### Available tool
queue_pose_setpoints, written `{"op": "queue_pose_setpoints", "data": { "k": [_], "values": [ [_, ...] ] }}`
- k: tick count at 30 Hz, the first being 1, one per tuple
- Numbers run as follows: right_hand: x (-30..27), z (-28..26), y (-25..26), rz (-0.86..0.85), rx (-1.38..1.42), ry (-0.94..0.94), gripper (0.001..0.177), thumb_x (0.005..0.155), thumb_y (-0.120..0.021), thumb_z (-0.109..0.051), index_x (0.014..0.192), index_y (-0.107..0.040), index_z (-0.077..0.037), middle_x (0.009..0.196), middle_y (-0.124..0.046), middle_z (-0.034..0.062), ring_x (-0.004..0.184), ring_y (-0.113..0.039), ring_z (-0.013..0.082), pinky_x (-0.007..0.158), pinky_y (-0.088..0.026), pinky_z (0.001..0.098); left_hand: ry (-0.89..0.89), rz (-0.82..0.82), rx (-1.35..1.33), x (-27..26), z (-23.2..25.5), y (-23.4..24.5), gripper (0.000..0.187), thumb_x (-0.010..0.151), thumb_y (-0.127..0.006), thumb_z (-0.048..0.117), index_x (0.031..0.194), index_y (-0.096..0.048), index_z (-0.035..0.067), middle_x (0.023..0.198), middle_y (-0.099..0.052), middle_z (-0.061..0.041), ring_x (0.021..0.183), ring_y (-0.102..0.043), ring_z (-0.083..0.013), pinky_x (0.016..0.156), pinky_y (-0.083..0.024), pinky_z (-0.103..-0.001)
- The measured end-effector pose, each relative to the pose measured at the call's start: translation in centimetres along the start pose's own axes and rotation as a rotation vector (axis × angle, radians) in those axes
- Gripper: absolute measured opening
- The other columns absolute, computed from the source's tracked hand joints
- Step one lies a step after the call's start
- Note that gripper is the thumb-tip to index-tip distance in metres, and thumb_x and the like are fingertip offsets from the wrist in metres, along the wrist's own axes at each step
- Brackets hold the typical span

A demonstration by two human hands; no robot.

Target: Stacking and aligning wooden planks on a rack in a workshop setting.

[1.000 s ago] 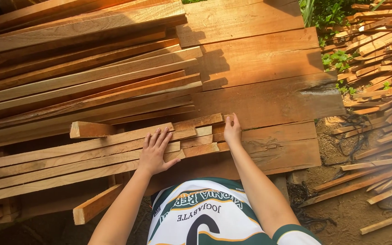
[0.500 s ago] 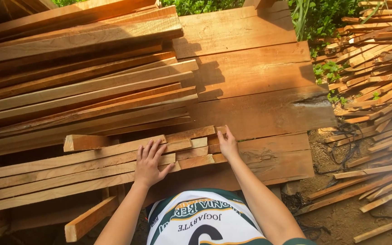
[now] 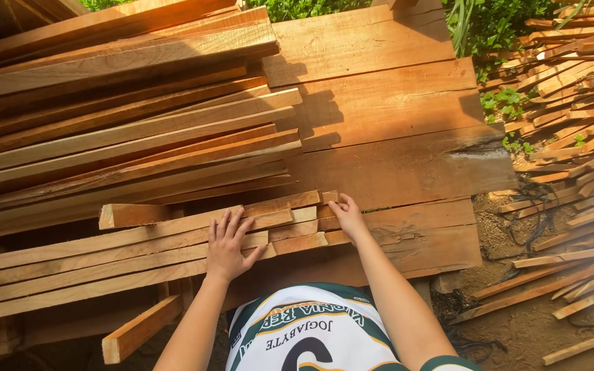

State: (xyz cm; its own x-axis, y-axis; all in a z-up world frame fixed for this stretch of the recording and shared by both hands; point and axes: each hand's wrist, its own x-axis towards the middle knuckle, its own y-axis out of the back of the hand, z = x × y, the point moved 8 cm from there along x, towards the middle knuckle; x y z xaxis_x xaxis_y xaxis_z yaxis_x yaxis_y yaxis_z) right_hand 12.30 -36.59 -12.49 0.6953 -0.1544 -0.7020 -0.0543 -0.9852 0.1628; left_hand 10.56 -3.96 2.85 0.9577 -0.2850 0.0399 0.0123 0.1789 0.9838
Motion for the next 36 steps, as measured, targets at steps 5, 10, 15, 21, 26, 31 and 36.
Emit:
{"op": "queue_pose_setpoints", "data": {
  "k": [5,10,15,21,26,31,36],
  "values": [
    [2.6,5.1,-0.4,-0.097,0.388,0.01,0.037,0.097,-0.073,-0.023,0.13,-0.067,-0.007,0.111,-0.076,0.0059,0.101,-0.071,0.0163,0.09,-0.057,0.0353,0.011,0.0,-0.008,-0.2,0.1,0.0,0.074,0.078,-0.063,0.073,0.141,-0.051,0.036,0.159,-0.04,0.005,0.151,-0.031,-0.0248,0.125,-0.014,-0.052],
    [1.1,2.9,0.7,0.013,0.507,0.102,0.025,0.104,-0.062,-0.021,0.125,-0.066,-0.009,0.104,-0.073,0.0016,0.096,-0.068,0.0104,0.084,-0.056,0.0281,0.001,0.005,-0.006,0.4,0.0,-0.1,0.073,0.08,-0.062,0.071,0.143,-0.051,0.036,0.161,-0.039,0.003,0.151,-0.03,-0.0263,0.124,-0.017,-0.05],
    [3.2,5.2,1.2,-0.068,0.266,0.137,0.028,0.107,-0.06,-0.025,0.129,-0.066,-0.009,0.116,-0.07,0.0065,0.112,-0.065,0.0166,0.1,-0.051,0.0397,-0.015,0.01,0.023,0.0,0.3,0.2,0.075,0.08,-0.06,0.073,0.144,-0.05,0.036,0.16,-0.04,0.003,0.152,-0.03,-0.0268,0.124,-0.017,-0.049],
    [3.3,1.9,3.6,0.074,0.411,-0.032,0.082,0.106,-0.021,-0.073,0.143,-0.052,-0.007,0.121,-0.068,0.0158,0.102,-0.066,0.026,0.078,-0.054,0.0403,-0.018,0.004,0.032,0.0,0.2,0.0,0.075,0.08,-0.059,0.073,0.143,-0.05,0.036,0.16,-0.04,0.003,0.151,-0.03,-0.0265,0.124,-0.018,-0.049],
    [0.6,-0.9,0.0,-0.058,-0.079,0.028,0.097,0.104,-0.024,-0.078,0.15,-0.047,0.005,0.156,-0.041,0.0288,0.151,-0.029,0.0407,0.125,-0.02,0.0532,-0.01,0.006,0.007,-0.3,0.0,-0.3,0.077,0.078,-0.061,0.073,0.142,-0.049,0.032,0.16,-0.04,0.003,0.151,-0.031,-0.0263,0.124,-0.018,-0.048],
    [2.7,-0.7,-0.7,-0.071,-0.094,0.045,0.08,0.104,-0.049,-0.072,0.138,-0.063,-0.001,0.142,-0.059,0.0224,0.14,-0.047,0.0373,0.118,-0.034,0.0523,-0.001,0.038,0.008,0.3,-0.2,-0.1,0.078,0.078,-0.061,0.074,0.141,-0.048,0.029,0.16,-0.04,0.004,0.15,-0.031,-0.0255,0.124,-0.017,-0.047],
    [2.6,-1.8,-0.2,-0.015,-0.145,0.152,0.036,0.096,-0.073,-0.052,0.102,-0.081,-0.018,0.096,-0.077,0.0026,0.099,-0.068,0.0155,0.086,-0.052,0.0364,-0.001,0.026,-0.01,0.2,0.0,-0.1,0.077,0.078,-0.061,0.073,0.14,-0.048,0.029,0.16,-0.039,0.004,0.15,-0.031,-0.025,0.124,-0.017,-0.047]
  ]
}}
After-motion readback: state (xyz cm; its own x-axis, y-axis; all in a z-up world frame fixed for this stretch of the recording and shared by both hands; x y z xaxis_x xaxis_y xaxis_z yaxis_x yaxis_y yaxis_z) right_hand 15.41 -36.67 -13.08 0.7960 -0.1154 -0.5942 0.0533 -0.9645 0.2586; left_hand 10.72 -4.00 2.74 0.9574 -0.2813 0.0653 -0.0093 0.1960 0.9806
